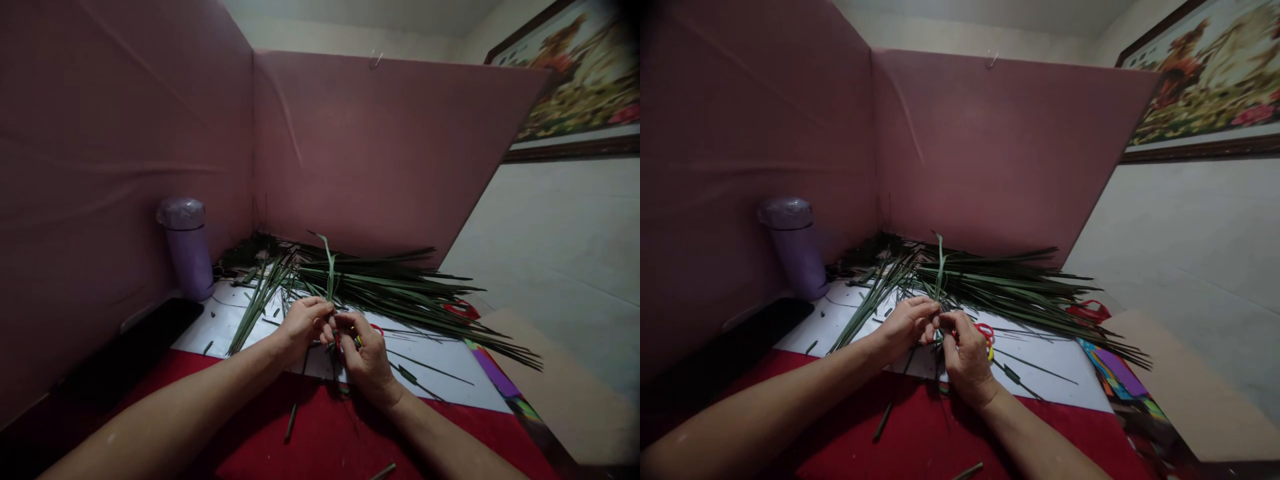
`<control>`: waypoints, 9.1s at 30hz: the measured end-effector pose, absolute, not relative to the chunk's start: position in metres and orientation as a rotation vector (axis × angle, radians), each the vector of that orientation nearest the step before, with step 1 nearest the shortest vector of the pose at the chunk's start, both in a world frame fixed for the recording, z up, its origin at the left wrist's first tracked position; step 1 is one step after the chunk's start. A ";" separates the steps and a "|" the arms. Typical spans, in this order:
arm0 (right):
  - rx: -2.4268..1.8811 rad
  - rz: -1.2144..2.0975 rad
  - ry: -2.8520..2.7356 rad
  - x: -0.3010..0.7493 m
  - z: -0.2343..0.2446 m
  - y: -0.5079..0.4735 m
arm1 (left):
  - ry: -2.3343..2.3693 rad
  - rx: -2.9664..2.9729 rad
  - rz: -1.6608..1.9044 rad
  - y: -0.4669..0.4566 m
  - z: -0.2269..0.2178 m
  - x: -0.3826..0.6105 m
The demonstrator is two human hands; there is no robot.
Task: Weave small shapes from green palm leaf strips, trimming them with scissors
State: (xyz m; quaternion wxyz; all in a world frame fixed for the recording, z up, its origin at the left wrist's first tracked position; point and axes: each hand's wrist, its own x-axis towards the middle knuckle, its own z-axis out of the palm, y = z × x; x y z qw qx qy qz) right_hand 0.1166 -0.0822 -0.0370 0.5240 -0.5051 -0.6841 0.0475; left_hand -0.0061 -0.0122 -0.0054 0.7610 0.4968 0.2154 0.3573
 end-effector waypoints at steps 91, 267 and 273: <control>-1.003 1.105 -0.572 0.111 -0.003 -0.058 | 0.533 0.864 0.677 0.002 -0.018 -0.004; -0.967 1.176 -0.887 0.108 -0.013 -0.039 | 0.584 0.971 0.664 0.002 -0.006 -0.009; -0.994 1.182 -0.861 0.108 -0.011 -0.041 | 0.564 1.016 0.606 -0.001 -0.009 -0.009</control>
